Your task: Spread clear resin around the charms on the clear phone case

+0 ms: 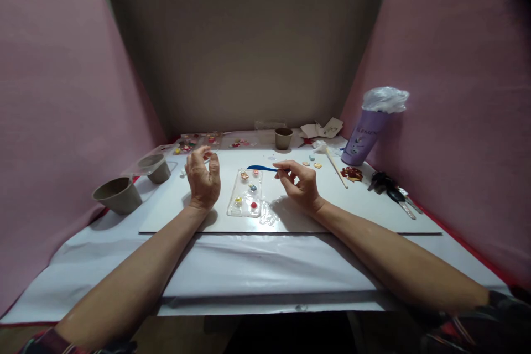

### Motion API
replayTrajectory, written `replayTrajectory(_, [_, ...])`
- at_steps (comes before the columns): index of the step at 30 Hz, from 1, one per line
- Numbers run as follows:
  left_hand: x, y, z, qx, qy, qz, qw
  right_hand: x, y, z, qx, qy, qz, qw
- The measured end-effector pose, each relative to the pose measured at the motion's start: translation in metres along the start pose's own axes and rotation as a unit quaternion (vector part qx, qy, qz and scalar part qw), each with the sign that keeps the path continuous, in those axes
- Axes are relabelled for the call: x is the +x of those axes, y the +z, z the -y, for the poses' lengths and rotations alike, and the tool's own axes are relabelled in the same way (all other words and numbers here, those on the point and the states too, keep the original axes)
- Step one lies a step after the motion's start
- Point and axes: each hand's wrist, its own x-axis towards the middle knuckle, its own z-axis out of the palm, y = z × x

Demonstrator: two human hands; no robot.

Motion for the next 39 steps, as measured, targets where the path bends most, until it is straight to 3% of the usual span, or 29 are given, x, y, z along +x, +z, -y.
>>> replayTrajectory(39, [0.0001,-0.002,-0.0013,-0.024,0.012,0.001,1.0,0.0008,-0.0011,-0.0023,-0.009,-0.024,0.011,1.0])
